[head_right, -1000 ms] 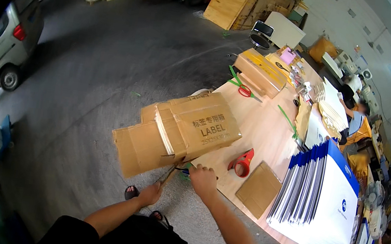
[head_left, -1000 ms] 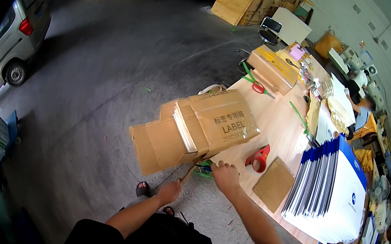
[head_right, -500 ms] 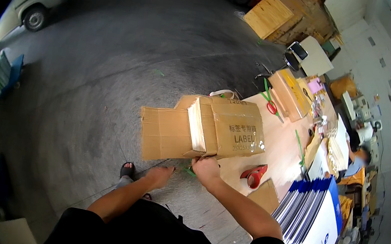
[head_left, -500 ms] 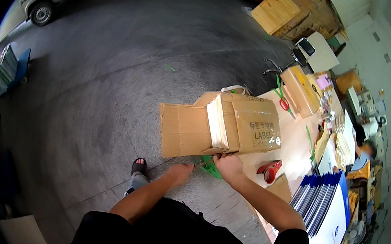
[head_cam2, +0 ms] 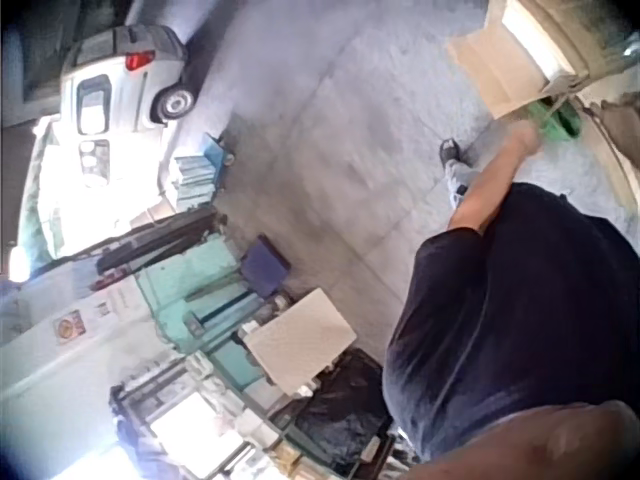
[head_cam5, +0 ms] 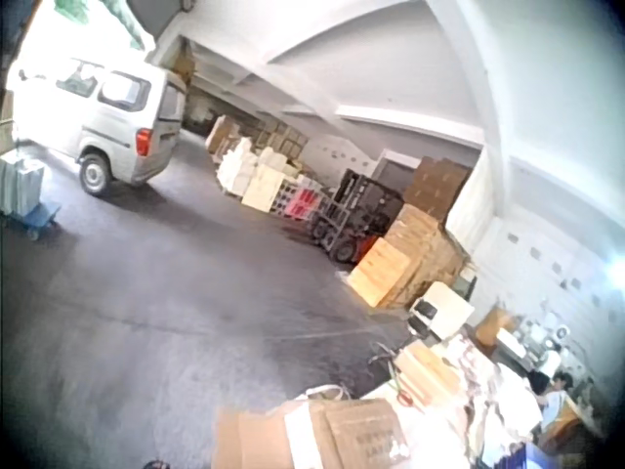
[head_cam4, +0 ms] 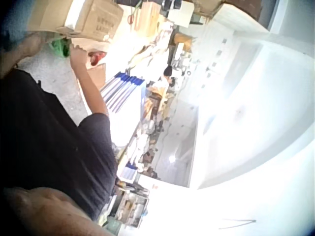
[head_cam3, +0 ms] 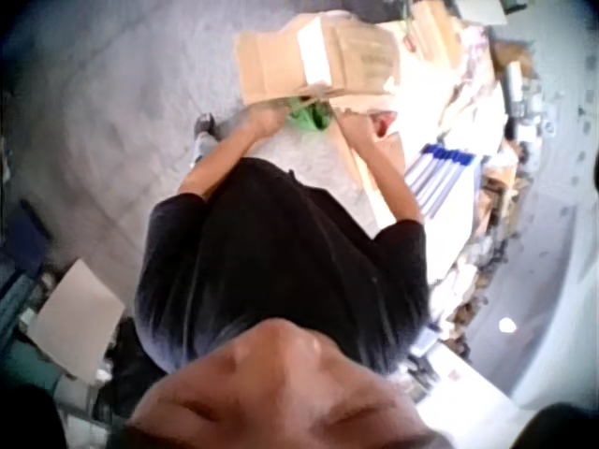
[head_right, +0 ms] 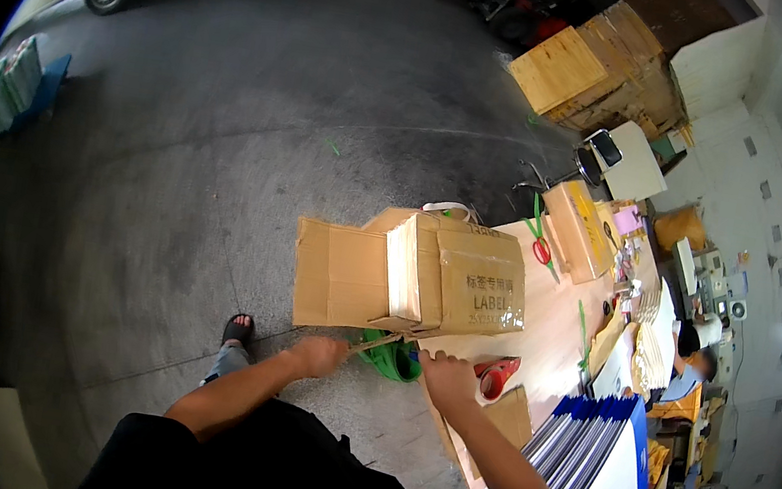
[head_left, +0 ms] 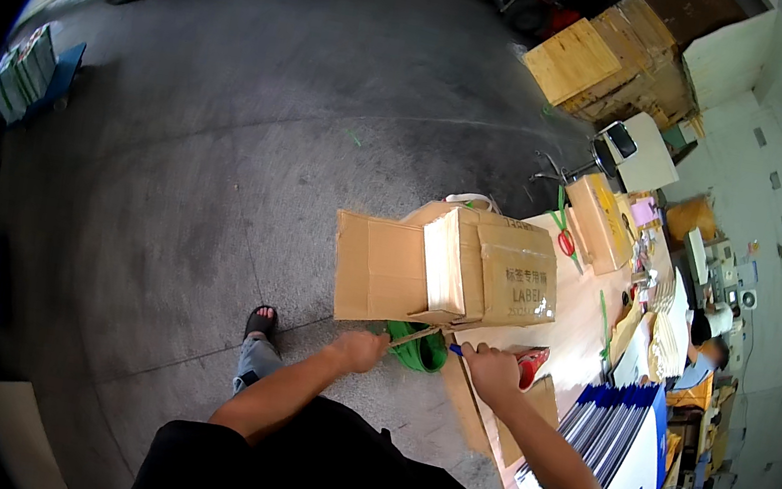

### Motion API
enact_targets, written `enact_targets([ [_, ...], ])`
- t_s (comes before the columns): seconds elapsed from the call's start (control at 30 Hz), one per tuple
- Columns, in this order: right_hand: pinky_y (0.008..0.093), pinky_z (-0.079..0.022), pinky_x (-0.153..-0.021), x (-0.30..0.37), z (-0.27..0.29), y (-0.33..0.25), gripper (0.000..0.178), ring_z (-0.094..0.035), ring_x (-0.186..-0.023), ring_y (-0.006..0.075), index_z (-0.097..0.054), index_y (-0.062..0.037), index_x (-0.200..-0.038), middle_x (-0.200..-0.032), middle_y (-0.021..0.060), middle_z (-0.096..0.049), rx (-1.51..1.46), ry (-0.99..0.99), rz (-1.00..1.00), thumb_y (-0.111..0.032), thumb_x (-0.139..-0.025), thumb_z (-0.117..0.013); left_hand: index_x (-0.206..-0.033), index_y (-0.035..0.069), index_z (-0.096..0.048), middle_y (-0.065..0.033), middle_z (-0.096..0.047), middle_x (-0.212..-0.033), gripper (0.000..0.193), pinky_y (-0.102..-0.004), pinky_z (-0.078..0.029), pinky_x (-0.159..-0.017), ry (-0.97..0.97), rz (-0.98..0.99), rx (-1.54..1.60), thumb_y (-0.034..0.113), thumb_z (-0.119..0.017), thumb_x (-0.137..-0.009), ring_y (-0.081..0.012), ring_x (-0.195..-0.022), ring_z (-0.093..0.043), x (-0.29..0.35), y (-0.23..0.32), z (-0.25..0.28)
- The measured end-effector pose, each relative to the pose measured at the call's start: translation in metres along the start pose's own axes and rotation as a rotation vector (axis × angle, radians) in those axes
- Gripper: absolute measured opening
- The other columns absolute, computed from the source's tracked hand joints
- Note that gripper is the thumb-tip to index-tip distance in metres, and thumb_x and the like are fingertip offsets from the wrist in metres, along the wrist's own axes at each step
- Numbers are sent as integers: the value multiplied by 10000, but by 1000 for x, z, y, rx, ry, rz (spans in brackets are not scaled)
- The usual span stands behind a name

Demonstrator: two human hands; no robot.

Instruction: The person assembles a cardboard box, places a stack of paper inside, and seals the box with tape. They then cut a piece of cardboard and place it on top of the sealed box before taping it down.

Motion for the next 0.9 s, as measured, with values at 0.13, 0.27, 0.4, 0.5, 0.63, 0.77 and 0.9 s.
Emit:
enact_targets([
  [0.13, 408, -549, -638, 30, -25, -6, 224, -701, -753, 309, -627, -111, -1036, -837, 145, -687, -360, 34, -275, -233, -863, -701, -1105, 7, -568, -252, -705, -910, 243, -544, -547, -762, -30, -22, -78, 115, -507, -897, -438, -847, -697, 13, 39, -6],
  [0.27, 378, -527, -676, 104, -85, -30, 310, -689, -730, 267, -656, -53, -1089, -830, 122, -712, -1040, 173, -690, -232, -851, -739, -1103, -4, -570, -232, -709, -906, 255, -535, -544, -737, -167, -50, -76, 113, -512, -885, -429, -820, -700, 44, 105, 27],
  [0.4, 282, -505, -588, 171, -156, -113, 236, -647, -658, 127, -662, 7, -1026, -727, 69, -684, -1630, 255, -1033, -168, -881, -722, -1118, 2, -572, -199, -709, -892, 271, -494, -548, -706, -246, 47, 75, 186, -521, -926, -370, -788, -709, 34, 44, -17],
  [0.5, 292, -529, -563, 226, -188, -192, 203, -681, -642, 170, -620, 53, -1012, -815, 113, -686, -1794, 435, -1406, -120, -916, -665, -1128, 8, -576, -136, -694, -872, 282, -403, -558, -656, -473, -19, 248, 232, -566, -958, -241, -743, -698, 25, 48, -37],
  [0.63, 322, -560, -593, 235, -162, -260, 252, -686, -658, 216, -596, 65, -1074, -829, 142, -681, -2021, 744, -1687, -152, -956, -650, -1143, -2, -580, -80, -667, -884, 272, -334, -557, -651, -692, 73, 736, 210, -592, -972, -161, -740, -657, 3, 134, -71],
  [0.77, 333, -563, -599, 235, -135, -292, 283, -676, -653, 218, -598, 61, -1101, -814, 143, -676, -2176, 885, -1861, -192, -978, -636, -1156, -19, -587, -114, -669, -917, 373, -347, -558, -683, -646, -119, 824, 295, -626, -959, -182, -767, -660, -83, 214, -124],
  [0.9, 333, -540, -558, 246, -151, -287, 271, -650, -603, 203, -622, 43, -1045, -748, 125, -658, -2124, 877, -1945, -224, -996, -609, -1139, -23, -608, -176, -712, -997, 485, -402, -550, -783, -240, -401, 152, 413, -651, -930, -258, -866, -698, -76, 228, -126],
])
Point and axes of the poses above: each hand's wrist, its own x-axis away from the middle knuckle, its own z-axis out of the back of the hand, y = z × x, the point moved 3 cm from there along -x, towards the middle knuckle
